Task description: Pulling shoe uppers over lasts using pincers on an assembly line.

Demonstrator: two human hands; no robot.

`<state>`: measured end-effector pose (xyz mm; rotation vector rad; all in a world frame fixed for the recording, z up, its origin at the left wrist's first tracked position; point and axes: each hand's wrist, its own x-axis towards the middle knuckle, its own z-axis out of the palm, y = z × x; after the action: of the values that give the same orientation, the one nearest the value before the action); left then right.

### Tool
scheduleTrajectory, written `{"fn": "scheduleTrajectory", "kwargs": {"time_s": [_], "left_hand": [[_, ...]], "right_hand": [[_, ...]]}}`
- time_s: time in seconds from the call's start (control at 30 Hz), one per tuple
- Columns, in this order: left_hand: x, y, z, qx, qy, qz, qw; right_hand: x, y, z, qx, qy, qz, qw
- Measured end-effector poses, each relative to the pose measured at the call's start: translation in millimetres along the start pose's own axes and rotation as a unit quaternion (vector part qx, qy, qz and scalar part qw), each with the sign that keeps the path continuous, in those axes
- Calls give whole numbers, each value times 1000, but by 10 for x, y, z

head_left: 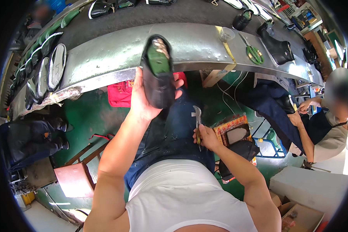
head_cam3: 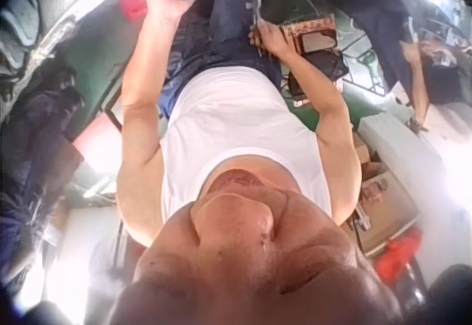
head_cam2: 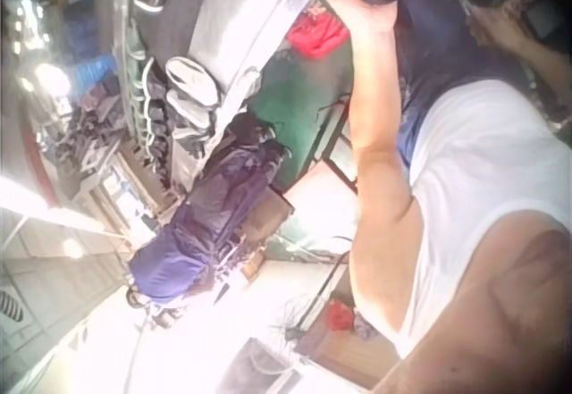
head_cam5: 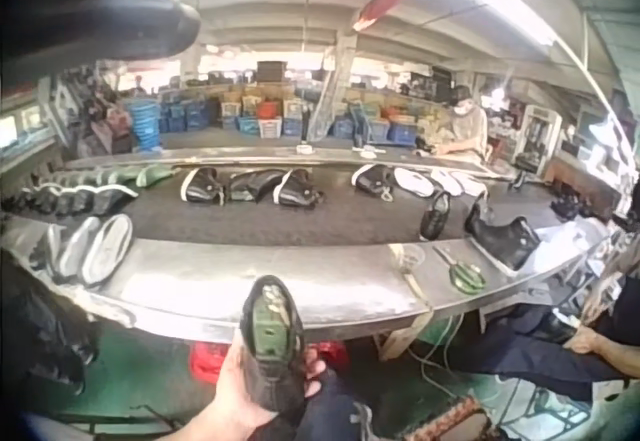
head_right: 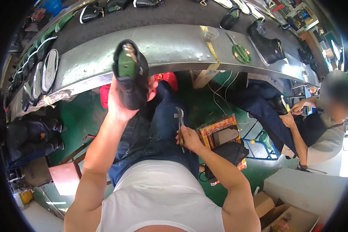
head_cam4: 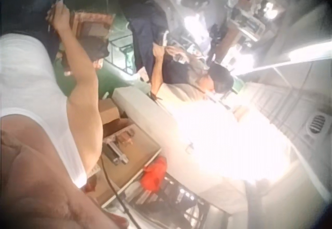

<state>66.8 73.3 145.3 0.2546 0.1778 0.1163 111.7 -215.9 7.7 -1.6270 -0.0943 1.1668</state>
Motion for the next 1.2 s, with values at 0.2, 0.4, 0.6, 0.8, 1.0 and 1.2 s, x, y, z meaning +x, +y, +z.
{"fn": "scheduleTrajectory", "kwargs": {"time_s": [0.2, 0.4, 0.6, 0.8, 1.0, 1.2], "left_hand": [[176, 206, 3, -23, -6, 5, 1000], [169, 91, -280, 96, 29, 1, 995], [110, 11, -741, 72, 25, -6, 997], [102, -39, -858, 96, 0, 0, 995], [100, 19, -773, 117, 19, 4, 993], [541, 577, -31, 196, 74, 174, 962]], "right_hand": [[3, 11, -1, 0, 0, -11, 1000], [18, -16, -13, -7, 15, -1, 1000], [57, 16, -35, 9, 8, 12, 1000], [82, -17, -55, 2, 9, 23, 1000], [111, -34, -62, 14, 8, 35, 999], [88, -53, -39, 27, -7, 65, 997]]}}
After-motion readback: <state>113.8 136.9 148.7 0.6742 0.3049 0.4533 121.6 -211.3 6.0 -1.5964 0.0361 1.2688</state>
